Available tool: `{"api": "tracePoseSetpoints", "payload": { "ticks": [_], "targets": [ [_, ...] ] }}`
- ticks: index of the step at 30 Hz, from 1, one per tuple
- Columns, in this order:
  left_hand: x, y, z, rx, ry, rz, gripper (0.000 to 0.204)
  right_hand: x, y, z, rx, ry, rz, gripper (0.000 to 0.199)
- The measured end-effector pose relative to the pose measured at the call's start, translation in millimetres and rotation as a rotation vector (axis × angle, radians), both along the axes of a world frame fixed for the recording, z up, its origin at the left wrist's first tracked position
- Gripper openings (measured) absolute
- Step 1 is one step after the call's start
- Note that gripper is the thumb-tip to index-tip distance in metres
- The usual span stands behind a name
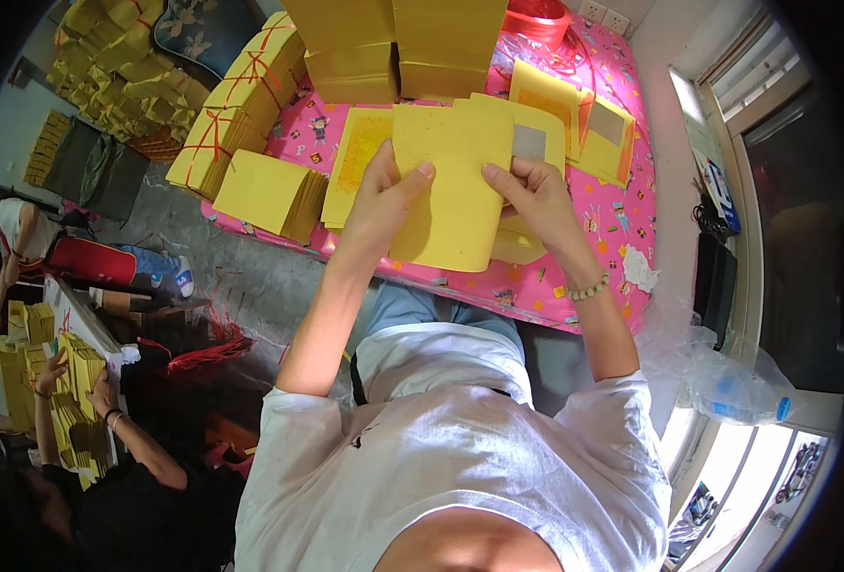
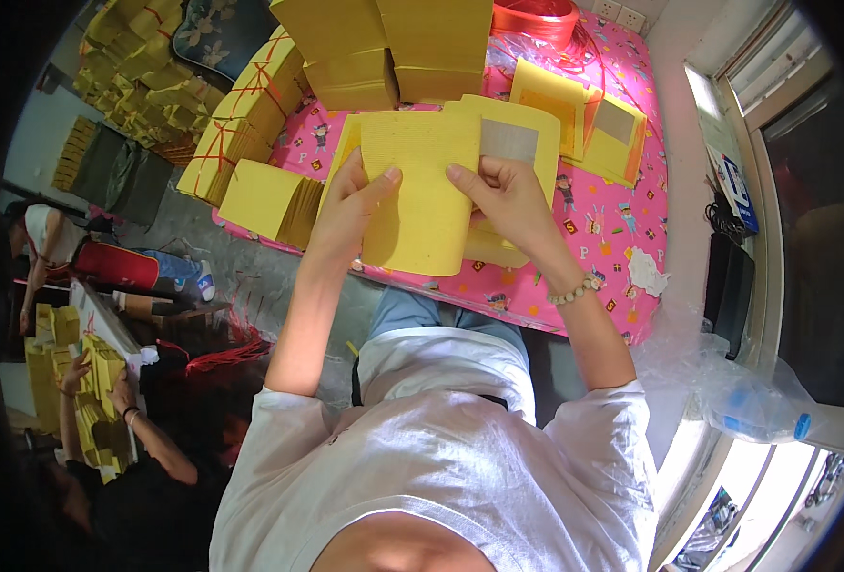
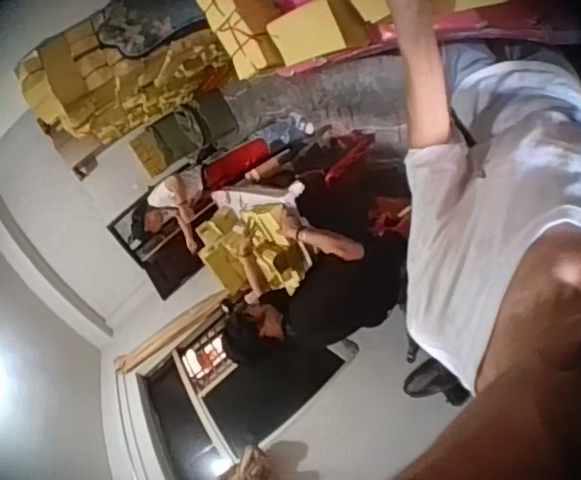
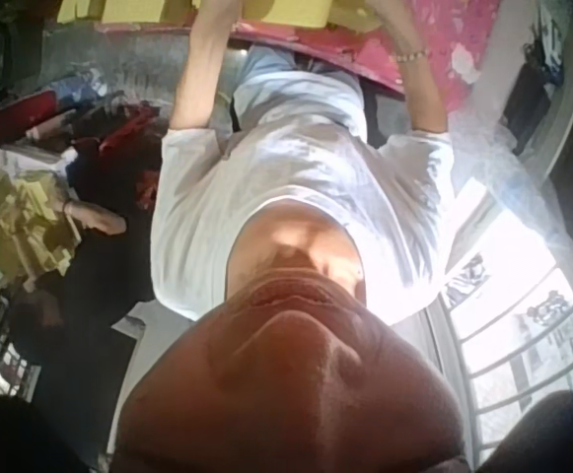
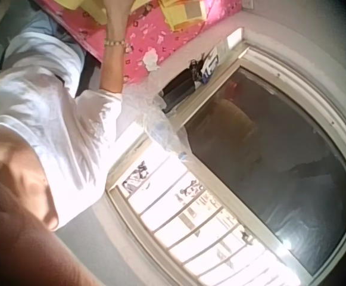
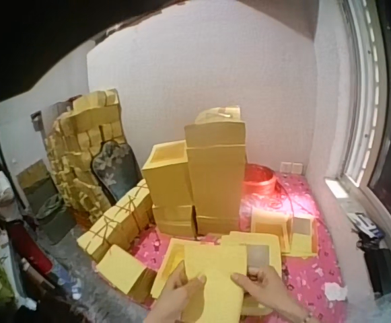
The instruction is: Counting and inspecting stacks of yellow joss paper.
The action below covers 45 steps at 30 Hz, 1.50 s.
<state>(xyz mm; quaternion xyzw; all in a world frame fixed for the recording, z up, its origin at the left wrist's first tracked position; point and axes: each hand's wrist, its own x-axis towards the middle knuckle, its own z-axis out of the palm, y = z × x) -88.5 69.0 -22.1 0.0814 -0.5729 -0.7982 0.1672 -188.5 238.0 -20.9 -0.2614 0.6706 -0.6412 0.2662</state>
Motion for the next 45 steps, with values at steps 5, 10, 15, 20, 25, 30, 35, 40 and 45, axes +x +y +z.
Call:
{"api": "tracePoseSetpoints", "payload": {
  "ticks": [5, 10, 15, 20, 25, 30, 35, 40, 45],
  "targets": [
    [0.4, -8.1, -9.6, 0.036, -0.033, -0.03, 0.033, 2.4, -8.2, -6.8, 0.023, 0.019, -0.043, 0.032],
    [0.3, -16.0, -8.1, 0.044, -0.062, -0.006, 0.032, 5.9, -11.6, -0.6, 0.101, -0.049, 0.053, 0.033],
    [0.0, -24.5, -7.3, 0.058, -0.112, -0.006, 0.033, 10.4, -20.7, 3.4, 0.119, 0.055, 0.0, 0.034],
    [2.4, -33.6, -12.0, 0.063, -0.067, 0.015, 0.033, 9.9, -22.5, 0.9, 0.187, 0.015, 0.075, 0.033],
    [5.8, -44.4, -12.6, 0.082, -0.069, 0.016, 0.033, 14.8, -29.6, 1.9, 0.153, 0.018, 0.084, 0.033],
    [8.1, -46.0, -19.0, 0.045, -0.055, 0.046, 0.033, 20.0, -29.6, -2.2, 0.106, 0.022, 0.145, 0.032],
    [16.8, -44.0, -13.2, 0.091, -0.013, 0.156, 0.032, 19.5, -30.3, -13.8, 0.192, -0.045, 0.178, 0.029],
    [22.9, -42.3, -18.3, 0.054, 0.048, 0.295, 0.033, 29.1, -37.1, -7.7, 0.163, -0.037, 0.163, 0.027],
    [30.3, -44.8, -19.4, 0.034, 0.07, 0.387, 0.034, 32.1, -40.0, -16.0, 0.156, -0.068, 0.139, 0.028]
  ]
}}
